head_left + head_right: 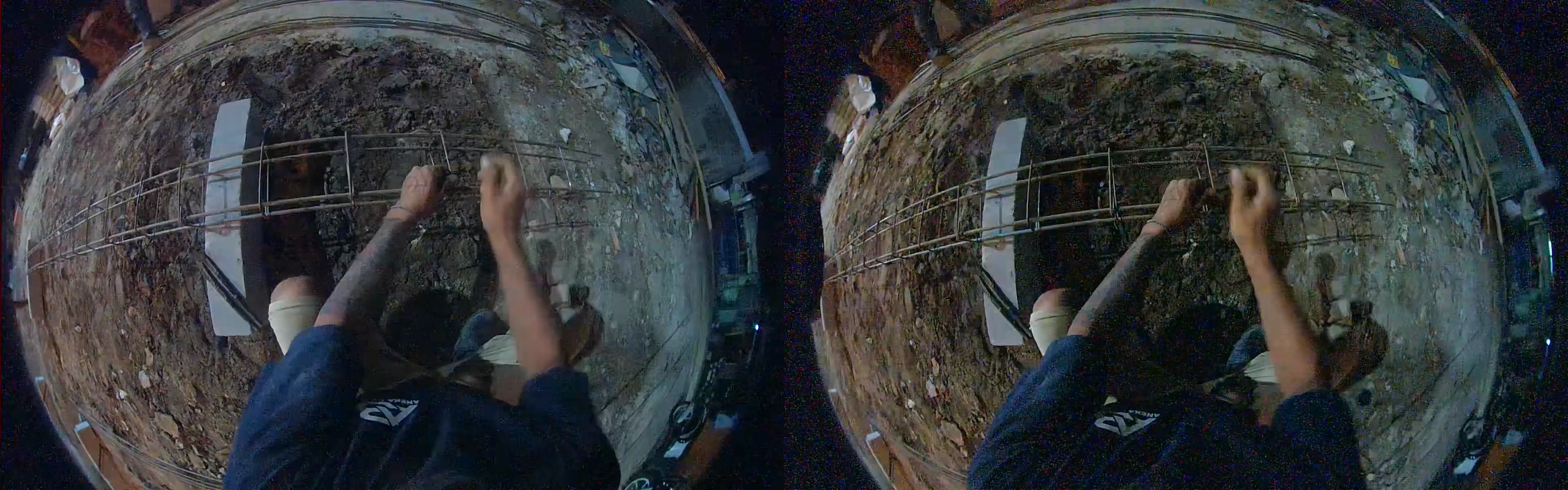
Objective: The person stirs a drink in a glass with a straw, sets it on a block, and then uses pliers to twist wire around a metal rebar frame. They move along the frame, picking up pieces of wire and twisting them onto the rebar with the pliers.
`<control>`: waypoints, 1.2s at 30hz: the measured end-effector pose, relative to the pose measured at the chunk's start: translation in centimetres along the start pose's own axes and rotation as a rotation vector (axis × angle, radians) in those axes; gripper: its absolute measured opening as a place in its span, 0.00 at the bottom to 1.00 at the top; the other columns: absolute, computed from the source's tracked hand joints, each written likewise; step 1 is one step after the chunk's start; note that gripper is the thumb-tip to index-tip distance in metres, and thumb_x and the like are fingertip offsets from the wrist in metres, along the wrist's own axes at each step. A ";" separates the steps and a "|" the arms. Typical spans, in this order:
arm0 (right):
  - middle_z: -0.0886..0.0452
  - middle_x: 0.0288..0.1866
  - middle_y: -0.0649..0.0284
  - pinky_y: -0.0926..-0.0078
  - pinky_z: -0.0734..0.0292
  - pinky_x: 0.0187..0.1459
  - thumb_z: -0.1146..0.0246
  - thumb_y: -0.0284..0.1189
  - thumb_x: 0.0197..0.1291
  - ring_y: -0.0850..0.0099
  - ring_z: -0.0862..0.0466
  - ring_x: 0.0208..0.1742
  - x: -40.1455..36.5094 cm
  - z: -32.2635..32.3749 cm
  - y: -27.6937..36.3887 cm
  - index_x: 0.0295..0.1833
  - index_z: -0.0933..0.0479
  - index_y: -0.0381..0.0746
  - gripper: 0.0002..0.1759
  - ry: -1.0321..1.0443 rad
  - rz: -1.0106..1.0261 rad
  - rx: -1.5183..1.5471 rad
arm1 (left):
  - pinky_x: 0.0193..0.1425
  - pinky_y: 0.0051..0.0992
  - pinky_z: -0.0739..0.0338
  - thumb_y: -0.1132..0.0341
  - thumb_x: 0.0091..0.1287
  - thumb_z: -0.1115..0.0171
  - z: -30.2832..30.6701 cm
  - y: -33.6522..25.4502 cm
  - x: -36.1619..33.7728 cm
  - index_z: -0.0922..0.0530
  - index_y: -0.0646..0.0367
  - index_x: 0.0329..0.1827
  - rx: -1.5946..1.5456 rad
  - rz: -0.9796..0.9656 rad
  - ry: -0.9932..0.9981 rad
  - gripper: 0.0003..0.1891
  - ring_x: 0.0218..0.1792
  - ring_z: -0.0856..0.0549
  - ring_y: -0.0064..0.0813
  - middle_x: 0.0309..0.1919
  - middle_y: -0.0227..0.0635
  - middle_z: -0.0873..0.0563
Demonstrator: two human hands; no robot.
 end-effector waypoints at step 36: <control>0.36 0.18 0.73 0.80 0.37 0.22 0.44 0.39 0.54 0.81 0.35 0.20 -5.9 -8.6 -16.3 0.31 0.32 0.45 0.09 0.112 -1.072 0.656 | 0.28 0.41 0.33 0.66 0.60 0.55 2.0 0.8 -1.5 0.29 0.61 0.26 -0.014 0.288 -0.174 0.10 0.24 0.27 0.44 0.20 0.44 0.27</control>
Point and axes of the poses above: each hand's wrist, its own x-axis towards the middle knuckle, its own z-axis out of the back of the hand, y = z × x, the point moved 10 cm from there along x, towards the middle knuckle
